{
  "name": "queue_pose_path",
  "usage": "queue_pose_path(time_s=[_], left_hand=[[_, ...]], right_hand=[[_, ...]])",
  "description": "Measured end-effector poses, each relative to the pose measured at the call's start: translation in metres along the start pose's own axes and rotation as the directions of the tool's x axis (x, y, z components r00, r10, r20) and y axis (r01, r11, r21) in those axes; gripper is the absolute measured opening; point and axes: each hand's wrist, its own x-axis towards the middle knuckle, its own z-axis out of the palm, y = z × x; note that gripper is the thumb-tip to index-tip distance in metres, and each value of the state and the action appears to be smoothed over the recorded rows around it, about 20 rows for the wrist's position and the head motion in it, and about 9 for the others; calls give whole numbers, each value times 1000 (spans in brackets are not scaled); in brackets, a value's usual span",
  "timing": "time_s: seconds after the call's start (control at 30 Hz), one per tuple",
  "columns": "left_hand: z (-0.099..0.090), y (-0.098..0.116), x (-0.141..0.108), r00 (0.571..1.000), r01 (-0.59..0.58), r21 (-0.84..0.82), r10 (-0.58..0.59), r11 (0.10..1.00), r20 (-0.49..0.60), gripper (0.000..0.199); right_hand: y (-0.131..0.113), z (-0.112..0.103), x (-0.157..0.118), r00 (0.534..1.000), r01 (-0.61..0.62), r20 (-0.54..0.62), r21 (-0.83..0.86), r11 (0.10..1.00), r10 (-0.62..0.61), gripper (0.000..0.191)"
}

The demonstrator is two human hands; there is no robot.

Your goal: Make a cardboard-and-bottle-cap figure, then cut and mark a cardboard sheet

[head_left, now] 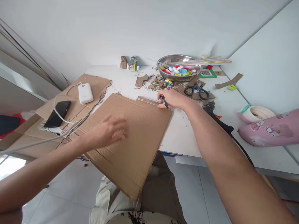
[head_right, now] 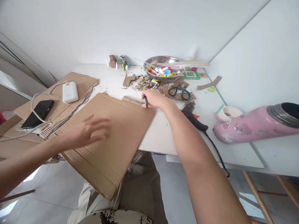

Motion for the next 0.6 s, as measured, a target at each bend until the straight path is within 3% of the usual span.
queue_pose_path(time_s=[0.03,0.07,0.13,0.17,0.33,0.43,0.6], left_hand=[[-1,-13,6,981,174,40,-170,984,-98,44],[-2,-25,12,923,357,54,-344,932,-170,54],[-3,-42,23,781,615,32,-604,788,-159,74],[-2,-47,28,731,675,8,-667,738,-144,83],[2,-51,42,694,688,-65,-682,723,-232,102],[-2,-55,47,652,697,-135,-701,704,-290,103],[-29,-69,57,624,665,-268,-716,697,-314,66]], right_hand=[[0,-2,-1,1000,-4,15,-14,1000,5,26],[1,-3,-2,1000,-6,25,-22,1000,6,25],[3,-4,-2,1000,-1,28,-24,1000,2,22],[5,-5,-2,1000,10,24,-16,1000,-10,21],[20,-8,0,988,148,35,95,984,-152,24],[25,-11,-1,984,148,61,226,963,-166,29],[24,-19,-9,994,78,42,418,905,-105,32]])
